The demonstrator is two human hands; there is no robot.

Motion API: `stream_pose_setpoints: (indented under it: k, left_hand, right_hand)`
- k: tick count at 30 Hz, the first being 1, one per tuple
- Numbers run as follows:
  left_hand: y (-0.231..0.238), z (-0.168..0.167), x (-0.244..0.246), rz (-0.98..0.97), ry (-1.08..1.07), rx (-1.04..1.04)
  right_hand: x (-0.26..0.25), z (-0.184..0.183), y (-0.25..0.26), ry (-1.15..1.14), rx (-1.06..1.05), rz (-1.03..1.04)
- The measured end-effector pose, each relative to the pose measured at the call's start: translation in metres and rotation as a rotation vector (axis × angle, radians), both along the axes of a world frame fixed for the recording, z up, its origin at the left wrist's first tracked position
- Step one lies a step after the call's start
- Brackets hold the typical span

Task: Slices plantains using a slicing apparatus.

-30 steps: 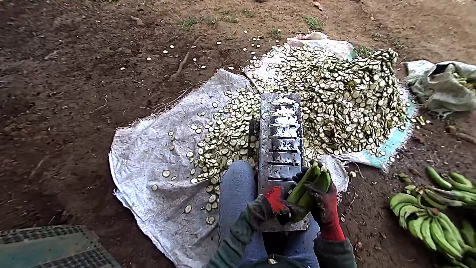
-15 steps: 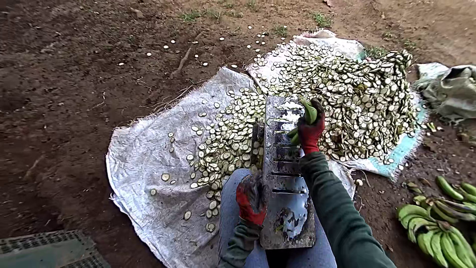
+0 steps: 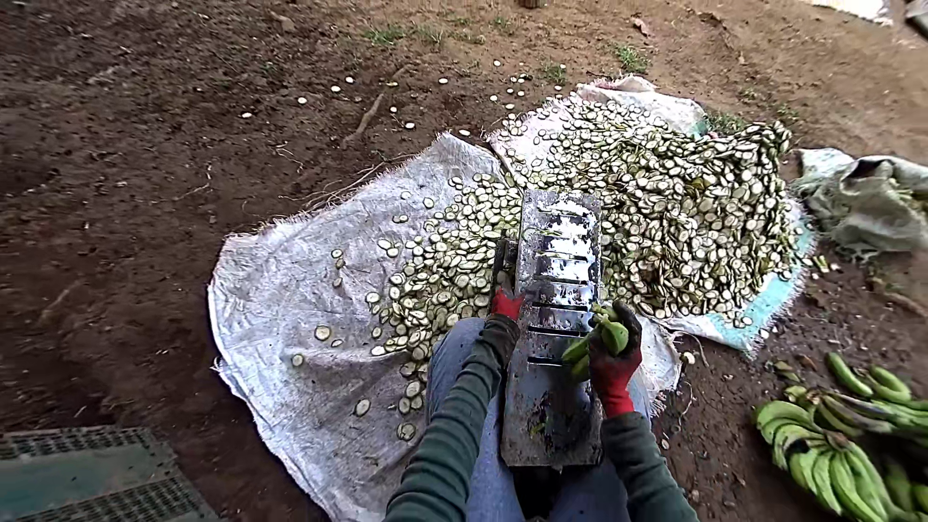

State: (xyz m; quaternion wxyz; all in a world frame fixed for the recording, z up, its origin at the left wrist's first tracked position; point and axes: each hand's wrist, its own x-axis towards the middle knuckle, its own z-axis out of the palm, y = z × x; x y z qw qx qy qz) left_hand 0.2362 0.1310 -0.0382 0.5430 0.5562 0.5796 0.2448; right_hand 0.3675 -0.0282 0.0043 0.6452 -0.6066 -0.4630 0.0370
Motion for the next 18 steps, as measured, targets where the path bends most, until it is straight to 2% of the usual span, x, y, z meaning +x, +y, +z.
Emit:
stream_pose_setpoints:
  k: [2,5,9,12,14,18]
  left_hand:
    - [-0.012,0.006,-0.01,0.016,-0.019,0.052]
    - [-0.031,0.044,-0.032,0.021,-0.056,0.117]
    - [-0.055,0.067,-0.055,0.111,-0.167,0.252]
    - [-0.066,0.081,-0.06,0.176,-0.202,0.247]
    - [-0.061,0.075,-0.049,0.168,-0.139,0.187]
    - [-0.03,0.033,-0.013,0.021,0.02,0.08]
  right_hand:
    - [-0.008,0.003,-0.012,0.047,0.032,0.004]
    - [-0.024,0.023,-0.033,0.075,0.119,0.018]
    - [-0.034,0.039,-0.058,0.082,0.239,0.089]
    - [-0.038,0.037,-0.066,0.051,0.25,0.134]
    - [-0.04,0.023,-0.075,0.035,0.206,0.103]
    - [-0.04,-0.009,-0.091,0.015,0.077,-0.006]
